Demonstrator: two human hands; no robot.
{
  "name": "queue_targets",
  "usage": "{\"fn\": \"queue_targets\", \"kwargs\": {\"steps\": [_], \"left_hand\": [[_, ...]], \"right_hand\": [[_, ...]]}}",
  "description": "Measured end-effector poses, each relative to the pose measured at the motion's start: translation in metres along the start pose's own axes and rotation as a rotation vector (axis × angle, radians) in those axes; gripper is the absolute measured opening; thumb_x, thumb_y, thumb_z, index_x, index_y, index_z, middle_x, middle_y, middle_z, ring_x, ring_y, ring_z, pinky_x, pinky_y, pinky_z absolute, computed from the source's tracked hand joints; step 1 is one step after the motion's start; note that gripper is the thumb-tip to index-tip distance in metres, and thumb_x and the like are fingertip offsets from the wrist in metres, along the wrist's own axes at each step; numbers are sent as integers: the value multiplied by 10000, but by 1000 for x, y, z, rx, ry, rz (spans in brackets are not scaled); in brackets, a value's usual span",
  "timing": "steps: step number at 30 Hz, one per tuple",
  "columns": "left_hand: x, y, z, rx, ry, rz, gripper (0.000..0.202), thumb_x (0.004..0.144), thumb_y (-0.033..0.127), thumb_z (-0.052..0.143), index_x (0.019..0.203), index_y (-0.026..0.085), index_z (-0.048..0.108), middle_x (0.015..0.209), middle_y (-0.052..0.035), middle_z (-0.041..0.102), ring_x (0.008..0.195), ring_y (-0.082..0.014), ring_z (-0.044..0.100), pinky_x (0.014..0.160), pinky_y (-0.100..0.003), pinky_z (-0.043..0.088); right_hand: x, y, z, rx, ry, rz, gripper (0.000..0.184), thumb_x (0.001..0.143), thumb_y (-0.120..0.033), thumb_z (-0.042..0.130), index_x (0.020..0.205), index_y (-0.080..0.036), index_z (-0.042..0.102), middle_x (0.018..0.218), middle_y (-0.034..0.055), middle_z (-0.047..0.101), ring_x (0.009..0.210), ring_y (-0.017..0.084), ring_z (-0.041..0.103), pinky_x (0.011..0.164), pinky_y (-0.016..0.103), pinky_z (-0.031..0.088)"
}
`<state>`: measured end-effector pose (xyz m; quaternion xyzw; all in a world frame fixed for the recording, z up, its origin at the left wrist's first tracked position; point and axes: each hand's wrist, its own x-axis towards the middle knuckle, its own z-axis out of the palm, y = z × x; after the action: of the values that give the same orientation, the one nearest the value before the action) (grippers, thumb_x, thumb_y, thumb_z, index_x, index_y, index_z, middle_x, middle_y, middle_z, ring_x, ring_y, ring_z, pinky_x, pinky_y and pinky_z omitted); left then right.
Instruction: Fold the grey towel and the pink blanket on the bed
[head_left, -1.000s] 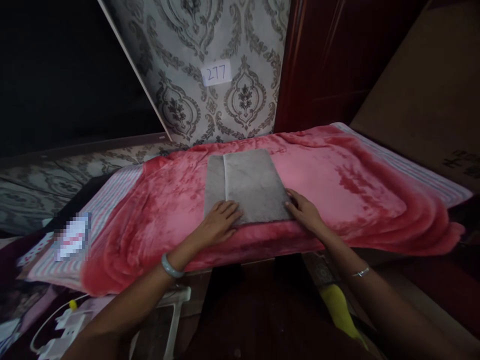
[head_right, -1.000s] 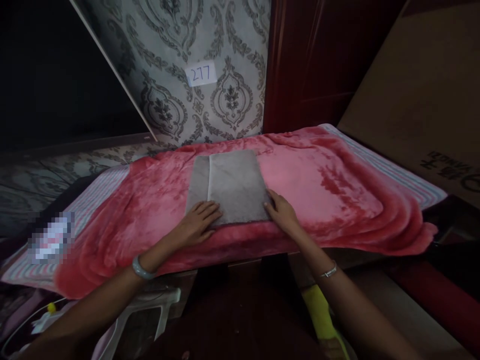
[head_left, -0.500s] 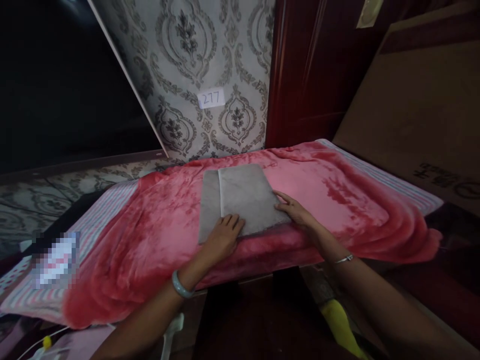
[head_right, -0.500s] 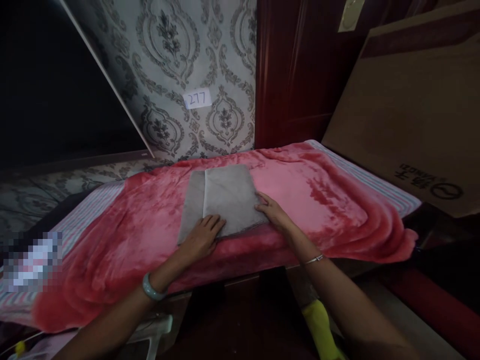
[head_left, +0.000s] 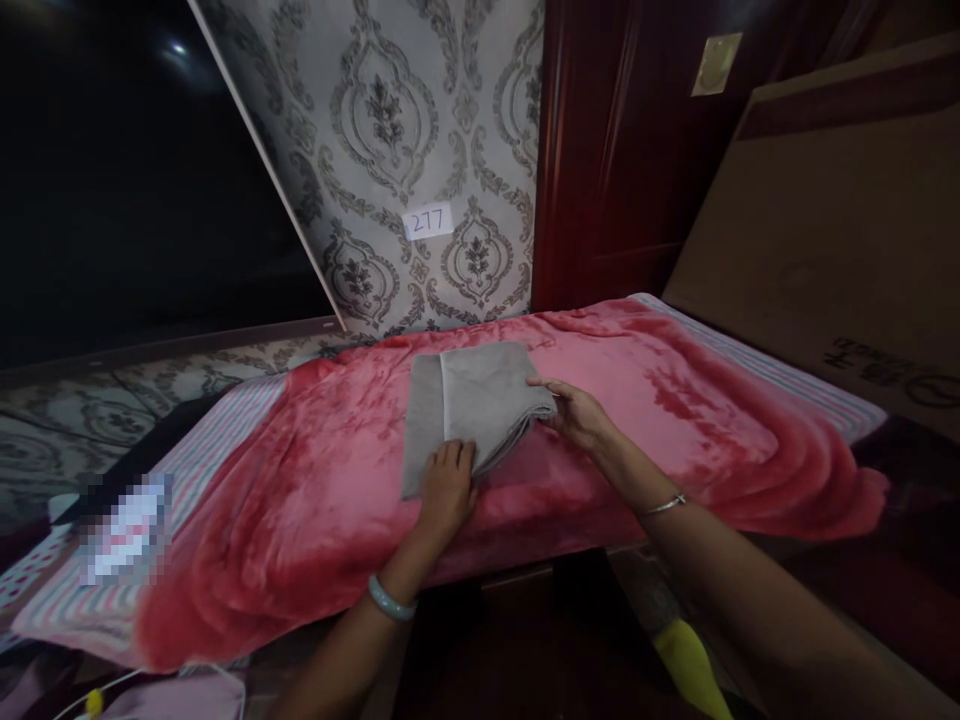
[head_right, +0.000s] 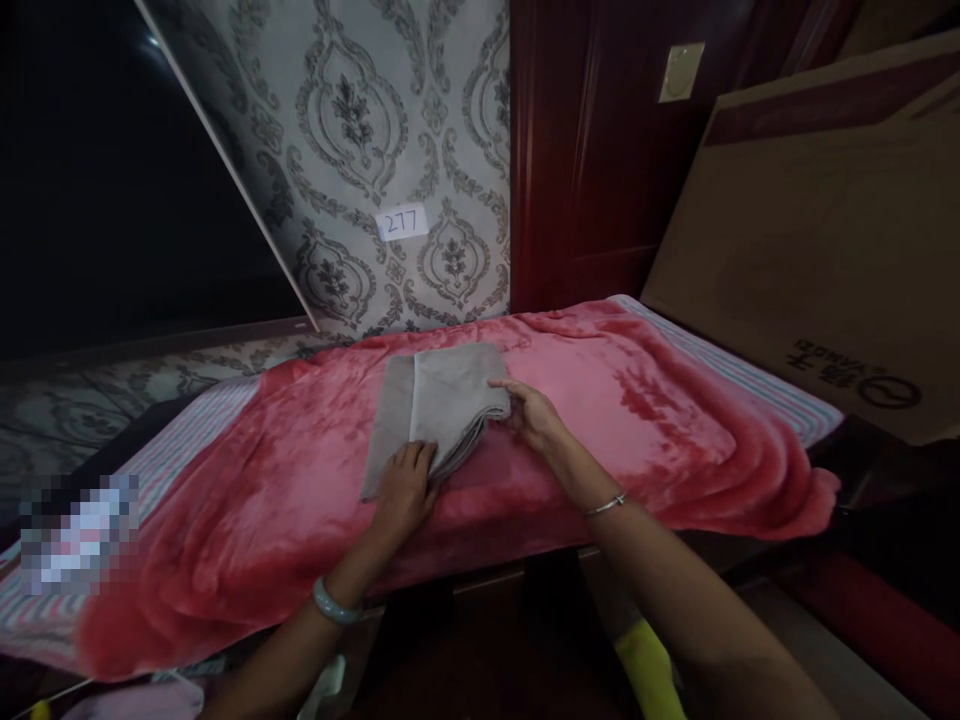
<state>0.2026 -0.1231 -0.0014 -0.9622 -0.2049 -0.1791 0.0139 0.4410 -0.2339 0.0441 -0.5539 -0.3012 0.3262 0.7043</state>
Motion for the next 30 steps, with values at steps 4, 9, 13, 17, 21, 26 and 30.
{"fn": "queue_targets", "kwargs": {"steps": [4, 9, 13, 17, 21, 26, 30], "left_hand": [[0, 0, 2, 20, 25, -14, 455, 877, 89, 551, 1326, 149, 592, 1274, -171, 640, 1180, -325, 598, 945, -474, 518], [4, -7, -2, -16, 38, 21, 476, 875, 0, 430, 1257, 183, 648, 1167, -136, 706, 1096, -279, 658, 929, -426, 545], [19, -17, -35, 22, -2, 15, 492, 887, -2, 377, 1259, 162, 653, 1145, -145, 727, 1054, -279, 677, 912, -421, 554], [44, -32, -102, 37, 12, 46, 443, 903, 55, 400, 1251, 180, 646, 1149, -125, 728, 1087, -275, 675, 942, -401, 545], [77, -44, -185, 56, 63, 120, 292, 926, 154, 451, 1149, 202, 634, 1091, -79, 713, 1042, -250, 680, 917, -366, 536], [126, -47, -278, 191, 157, 238, 275, 982, 313, 450, 1064, 95, 597, 1013, -35, 640, 1016, -194, 656, 921, -372, 486], [179, -63, -317, 285, 70, 292, 745, 946, 247, -113, 1221, -54, 510, 1069, -21, 549, 1200, -240, 588, 932, -532, 397]], "right_hand": [[-6, 3, 2, 120, 17, 56, 384, 644, -258, 665, 1024, -216, 703, 864, 20, 737, 726, 172, 674, 672, 293, 569], [-16, 8, -9, -33, -8, -93, 491, 549, -261, 791, 1028, -227, 692, 917, -3, 734, 776, 155, 661, 690, 267, 545], [-14, -5, -10, -141, 44, -237, 383, 589, -342, 751, 945, -215, 691, 885, 15, 712, 782, 165, 629, 692, 283, 522], [-10, -38, -2, -276, 69, -437, 267, 715, -421, 683, 869, -204, 705, 766, 15, 653, 692, 167, 568, 666, 312, 501], [-5, -88, 4, -411, 147, -694, 248, 837, -452, 647, 849, -212, 709, 743, 15, 611, 806, 210, 594, 785, 370, 519], [5, -158, 6, -535, 300, -1007, 246, 890, -462, 723, 873, -219, 690, 911, 27, 612, 985, 215, 594, 908, 376, 504], [27, -189, 6, -528, 288, -1028, 307, 983, -484, 596, 886, -198, 651, 870, 0, 583, 900, 167, 595, 830, 317, 501]]}}
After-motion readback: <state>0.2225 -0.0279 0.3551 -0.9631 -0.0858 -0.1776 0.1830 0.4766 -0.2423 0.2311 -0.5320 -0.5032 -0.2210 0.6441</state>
